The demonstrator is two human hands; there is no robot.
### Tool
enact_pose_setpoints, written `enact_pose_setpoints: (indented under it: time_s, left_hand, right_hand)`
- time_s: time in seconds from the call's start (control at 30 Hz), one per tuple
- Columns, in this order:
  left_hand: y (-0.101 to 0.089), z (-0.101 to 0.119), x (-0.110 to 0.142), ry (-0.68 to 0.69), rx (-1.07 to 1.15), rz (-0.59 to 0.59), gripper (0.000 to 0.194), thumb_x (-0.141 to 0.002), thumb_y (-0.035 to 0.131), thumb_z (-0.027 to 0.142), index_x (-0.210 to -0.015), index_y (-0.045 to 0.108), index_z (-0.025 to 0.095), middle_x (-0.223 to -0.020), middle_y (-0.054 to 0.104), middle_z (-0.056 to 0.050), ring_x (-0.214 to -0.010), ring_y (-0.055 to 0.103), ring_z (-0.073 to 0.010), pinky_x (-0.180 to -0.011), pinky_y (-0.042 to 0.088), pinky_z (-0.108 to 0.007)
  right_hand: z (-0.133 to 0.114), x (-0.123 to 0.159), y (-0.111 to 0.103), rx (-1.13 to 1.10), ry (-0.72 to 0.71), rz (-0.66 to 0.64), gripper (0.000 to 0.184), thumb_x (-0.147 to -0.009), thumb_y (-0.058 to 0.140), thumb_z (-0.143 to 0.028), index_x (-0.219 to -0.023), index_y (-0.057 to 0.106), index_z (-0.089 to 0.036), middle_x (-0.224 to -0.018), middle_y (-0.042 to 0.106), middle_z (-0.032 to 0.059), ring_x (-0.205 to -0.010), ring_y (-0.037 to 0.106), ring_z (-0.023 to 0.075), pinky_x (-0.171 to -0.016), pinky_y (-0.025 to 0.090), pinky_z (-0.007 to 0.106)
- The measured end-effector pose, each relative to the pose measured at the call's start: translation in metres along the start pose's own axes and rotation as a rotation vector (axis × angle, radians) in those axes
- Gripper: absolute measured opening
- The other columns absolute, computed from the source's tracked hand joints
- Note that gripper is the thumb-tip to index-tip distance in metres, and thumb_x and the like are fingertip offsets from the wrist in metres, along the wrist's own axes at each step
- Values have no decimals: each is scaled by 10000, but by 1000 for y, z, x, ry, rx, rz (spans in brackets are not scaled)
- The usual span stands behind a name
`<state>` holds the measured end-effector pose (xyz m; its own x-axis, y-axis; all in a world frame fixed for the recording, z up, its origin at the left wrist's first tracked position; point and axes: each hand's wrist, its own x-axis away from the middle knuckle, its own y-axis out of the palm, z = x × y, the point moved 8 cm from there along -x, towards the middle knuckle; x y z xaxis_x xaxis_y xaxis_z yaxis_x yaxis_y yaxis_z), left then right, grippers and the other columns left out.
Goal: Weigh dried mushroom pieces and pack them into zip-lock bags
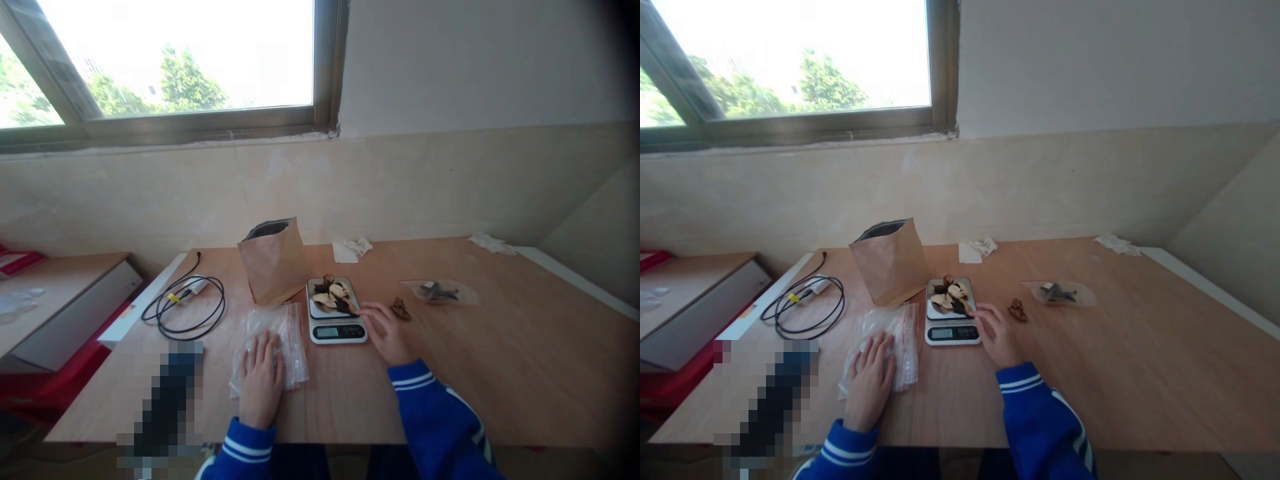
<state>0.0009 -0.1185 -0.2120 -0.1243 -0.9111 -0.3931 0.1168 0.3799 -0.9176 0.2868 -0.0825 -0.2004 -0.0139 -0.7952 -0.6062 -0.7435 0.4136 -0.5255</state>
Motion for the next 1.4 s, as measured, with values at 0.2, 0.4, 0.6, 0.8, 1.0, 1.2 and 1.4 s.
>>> enact_pose_setpoints:
  time_s: [0.2, 0.4, 0.6, 0.8, 1.0, 1.2, 1.4]
  left_hand:
    - [-1, -4, 0, -43, 43, 10, 405, -928, 340, 320, -1267, 529, 206, -1373, 487, -82, -1283, 401, -270, -1030, 281, -473]
    - [-9, -8, -4, -92, 139, 3, 457, -850, 500, 429, -1276, 510, 264, -1292, 552, -70, -1210, 455, -275, -981, 319, -456]
    - [-27, -25, -7, -150, 305, 99, 328, -850, 517, 403, -1143, 599, 280, -1144, 630, -54, -1026, 549, -253, -901, 351, -434]
    - [-54, 5, -5, -76, 487, 153, 340, -869, 494, 397, -1174, 556, 260, -1179, 612, -52, -1088, 535, -242, -928, 352, -417]
    - [-68, 48, -5, 48, 584, 71, 482, -893, 471, 343, -1361, 373, 288, -1303, 526, -61, -1177, 479, -225, -952, 343, -407]
    - [-71, 48, -4, 68, 598, 106, 408, -895, 470, 318, -1303, 465, 308, -1257, 549, -57, -1155, 498, -232, -936, 361, -413]
    - [-99, 26, -7, -9, 567, 346, 346, -902, 453, 303, -1238, 530, 266, -1166, 583, -70, -1096, 535, -218, -923, 389, -397]
  right_hand:
    - [35, 44, -34, 93, 130, 98, 230, -896, 457, -324, -876, 662, -222, -937, 595, 76, -937, 587, 224, -844, 481, 380]
    - [42, 56, -37, 84, 206, 84, 243, -897, 444, -345, -893, 651, -219, -925, 602, 82, -905, 589, 228, -800, 490, 372]
    - [28, 55, -33, -13, 220, 16, 247, -901, 440, -347, -911, 648, -214, -908, 625, 75, -855, 599, 218, -762, 482, 353]
    - [-52, 57, -1, -270, 263, -62, 281, -929, 398, -360, -914, 635, -209, -899, 652, 68, -897, 589, 206, -768, 455, 314]
    - [-122, 39, 45, -582, 300, -277, 349, -933, 365, -443, -1004, 583, -179, -905, 646, 65, -830, 603, 181, -754, 464, 289]
    - [-119, 33, 49, -545, 300, -324, 336, -924, 404, -432, -880, 607, -168, -783, 630, 42, -710, 587, 160, -639, 448, 258]
    - [-108, 36, 43, -434, 198, -253, 311, -939, 375, -382, -905, 628, -205, -887, 627, 52, -849, 593, 179, -705, 465, 273]
